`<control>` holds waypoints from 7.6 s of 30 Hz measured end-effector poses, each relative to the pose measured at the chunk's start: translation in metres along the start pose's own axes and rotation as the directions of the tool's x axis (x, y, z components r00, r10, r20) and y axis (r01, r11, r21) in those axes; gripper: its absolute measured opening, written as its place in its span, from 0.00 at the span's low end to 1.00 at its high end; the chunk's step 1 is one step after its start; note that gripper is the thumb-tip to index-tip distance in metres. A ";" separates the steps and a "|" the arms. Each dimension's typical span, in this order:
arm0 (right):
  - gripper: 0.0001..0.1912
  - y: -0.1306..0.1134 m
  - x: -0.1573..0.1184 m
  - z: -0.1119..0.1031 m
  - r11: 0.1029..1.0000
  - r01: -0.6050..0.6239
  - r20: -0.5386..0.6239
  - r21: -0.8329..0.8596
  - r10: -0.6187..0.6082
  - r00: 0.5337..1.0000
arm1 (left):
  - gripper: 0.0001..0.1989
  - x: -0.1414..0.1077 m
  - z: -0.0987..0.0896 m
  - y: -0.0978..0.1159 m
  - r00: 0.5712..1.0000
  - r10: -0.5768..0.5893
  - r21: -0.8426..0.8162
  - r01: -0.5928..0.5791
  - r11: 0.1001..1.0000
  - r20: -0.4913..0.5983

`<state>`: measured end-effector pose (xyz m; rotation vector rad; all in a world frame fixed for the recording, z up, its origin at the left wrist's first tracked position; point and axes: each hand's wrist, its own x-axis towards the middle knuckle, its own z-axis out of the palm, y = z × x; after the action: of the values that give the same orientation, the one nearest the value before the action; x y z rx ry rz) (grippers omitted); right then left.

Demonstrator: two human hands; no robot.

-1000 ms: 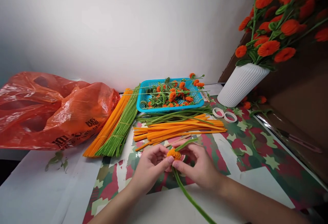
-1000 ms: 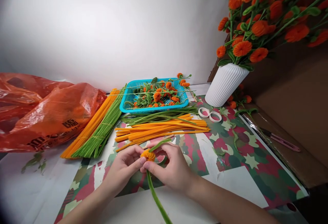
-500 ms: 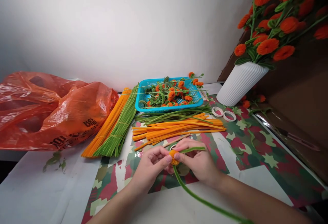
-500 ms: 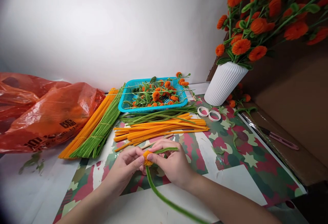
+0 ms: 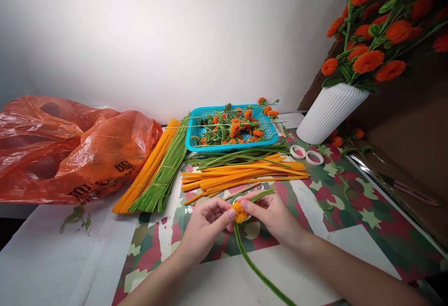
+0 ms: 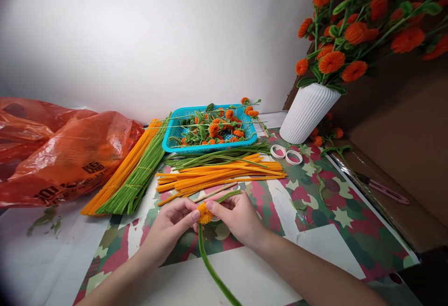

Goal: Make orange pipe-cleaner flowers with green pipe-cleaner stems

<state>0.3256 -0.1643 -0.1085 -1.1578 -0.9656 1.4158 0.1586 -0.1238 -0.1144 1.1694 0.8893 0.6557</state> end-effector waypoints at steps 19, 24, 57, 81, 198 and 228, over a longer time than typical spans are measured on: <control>0.16 0.008 -0.004 0.003 0.998 -0.047 -0.145 -0.041 0.041 0.989 | 0.14 0.002 0.003 -0.002 1.000 -0.020 0.022 0.020 1.000 -0.011; 0.17 0.006 -0.004 0.004 0.998 -0.056 -0.150 -0.002 0.055 0.987 | 0.15 0.002 0.004 -0.002 0.999 -0.044 0.020 0.044 0.999 -0.021; 0.17 0.008 0.000 0.002 0.995 -0.072 0.057 0.072 0.068 0.996 | 0.18 0.004 0.002 -0.011 0.986 -0.135 -0.250 0.156 0.956 0.102; 0.06 0.013 -0.003 0.002 0.966 0.028 0.002 -0.258 -0.029 1.000 | 0.08 -0.001 -0.007 -0.002 0.959 0.278 0.465 -0.271 0.842 0.056; 0.23 0.004 0.002 -0.005 0.889 -0.293 0.064 0.353 0.289 0.955 | 0.20 0.002 0.001 -0.002 0.978 -0.145 -0.248 0.105 0.963 -0.151; 0.21 0.006 0.004 -0.005 0.908 -0.201 -0.012 0.368 0.221 0.975 | 0.14 0.001 -0.001 0.000 0.987 -0.005 -0.094 -0.011 0.996 -0.160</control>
<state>0.3289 -0.1615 -0.1155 -1.0340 -0.5167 1.6463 0.1584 -0.1227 -0.1149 1.0442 0.9812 0.7944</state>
